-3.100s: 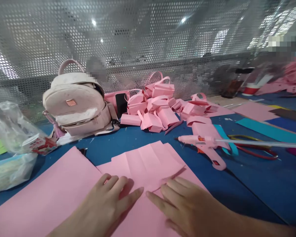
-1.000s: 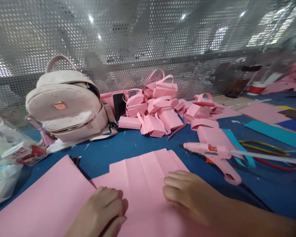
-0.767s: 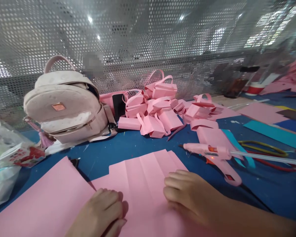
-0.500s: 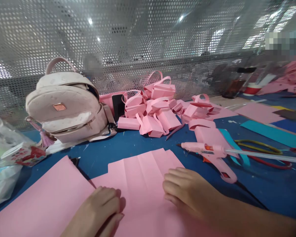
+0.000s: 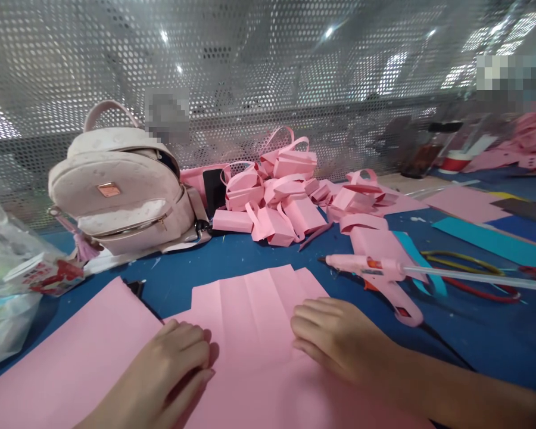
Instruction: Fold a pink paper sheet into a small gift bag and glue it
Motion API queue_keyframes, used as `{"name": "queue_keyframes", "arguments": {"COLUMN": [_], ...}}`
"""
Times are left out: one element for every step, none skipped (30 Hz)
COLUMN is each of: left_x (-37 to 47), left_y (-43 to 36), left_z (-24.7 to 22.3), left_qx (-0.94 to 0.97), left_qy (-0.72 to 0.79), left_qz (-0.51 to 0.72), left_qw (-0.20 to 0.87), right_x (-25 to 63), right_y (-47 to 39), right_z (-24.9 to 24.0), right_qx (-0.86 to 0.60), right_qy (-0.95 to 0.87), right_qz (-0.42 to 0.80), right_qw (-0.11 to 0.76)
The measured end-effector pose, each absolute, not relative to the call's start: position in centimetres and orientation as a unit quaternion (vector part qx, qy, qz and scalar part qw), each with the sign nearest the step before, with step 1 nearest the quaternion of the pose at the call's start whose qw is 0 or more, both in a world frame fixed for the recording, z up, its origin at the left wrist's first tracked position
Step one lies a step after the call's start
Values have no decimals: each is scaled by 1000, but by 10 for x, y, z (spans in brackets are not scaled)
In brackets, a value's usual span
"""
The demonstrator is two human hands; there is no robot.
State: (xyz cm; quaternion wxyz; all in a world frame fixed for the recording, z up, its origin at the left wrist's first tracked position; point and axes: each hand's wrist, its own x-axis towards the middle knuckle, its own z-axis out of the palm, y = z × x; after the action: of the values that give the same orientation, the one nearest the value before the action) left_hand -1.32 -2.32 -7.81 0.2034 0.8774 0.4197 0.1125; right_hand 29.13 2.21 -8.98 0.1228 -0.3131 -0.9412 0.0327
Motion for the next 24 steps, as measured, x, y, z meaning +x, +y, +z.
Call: {"name": "queue_keyframes", "arguments": {"left_x": [-13, -13, -13, -13, -13, -13, -14, -14, -15, -16, -16, -17, -17, -18, -18, -19, -20, -20, -21, -21, -22, -22, -22, -21], "left_y": [-23, -24, -24, -24, -25, -25, -25, -25, -25, -25, -25, -24, -24, -24, -24, -25, -25, -25, -26, -26, -26, -26, -26, -26], "left_z": [-78, -78, -78, -78, -78, -77, -76, -75, -74, -73, -72, -72, -71, -70, -70, -70, -70, -71, -72, -73, -74, -76, -78, -80], "left_qx": [877, 877, 876, 876, 876, 877, 877, 878, 880, 881, 882, 882, 882, 881, 879, 878, 878, 878, 880, 882, 883, 885, 887, 891], "left_qy": [423, 425, 426, 428, 427, 427, 427, 427, 426, 425, 424, 424, 424, 425, 427, 428, 429, 431, 431, 432, 432, 433, 432, 429], "left_qz": [107, 102, 100, 99, 98, 96, 94, 91, 88, 86, 85, 87, 87, 88, 86, 83, 79, 74, 70, 68, 69, 72, 77, 81], "left_qw": [202, 201, 200, 200, 200, 200, 198, 196, 192, 189, 186, 184, 185, 188, 192, 196, 196, 194, 187, 178, 168, 157, 144, 124], "right_x": [291, 291, 291, 292, 292, 293, 293, 294, 294, 294, 294, 294, 294, 293, 293, 292, 292, 291, 291, 290, 290, 290, 290, 290], "right_y": [22, 22, 22, 22, 22, 23, 23, 23, 23, 23, 23, 23, 23, 23, 23, 23, 23, 23, 23, 23, 23, 23, 23, 23], "right_z": [-90, -91, -91, -91, -92, -93, -94, -95, -96, -96, -97, -97, -96, -95, -94, -93, -92, -90, -90, -90, -90, -90, -91, -91], "right_qx": [-313, -311, -310, -310, -310, -310, -310, -310, -310, -311, -312, -313, -314, -314, -313, -314, -314, -315, -315, -315, -315, -314, -315, -317], "right_qy": [-941, -942, -942, -942, -942, -942, -942, -942, -941, -941, -941, -940, -940, -940, -941, -941, -941, -941, -942, -942, -942, -942, -942, -941], "right_qz": [30, 29, 30, 30, 31, 31, 30, 28, 24, 19, 16, 15, 16, 19, 22, 23, 25, 25, 24, 22, 19, 15, 9, 3], "right_qw": [124, 126, 125, 125, 124, 125, 125, 127, 130, 132, 133, 133, 131, 130, 127, 124, 121, 118, 116, 115, 116, 117, 120, 122]}}
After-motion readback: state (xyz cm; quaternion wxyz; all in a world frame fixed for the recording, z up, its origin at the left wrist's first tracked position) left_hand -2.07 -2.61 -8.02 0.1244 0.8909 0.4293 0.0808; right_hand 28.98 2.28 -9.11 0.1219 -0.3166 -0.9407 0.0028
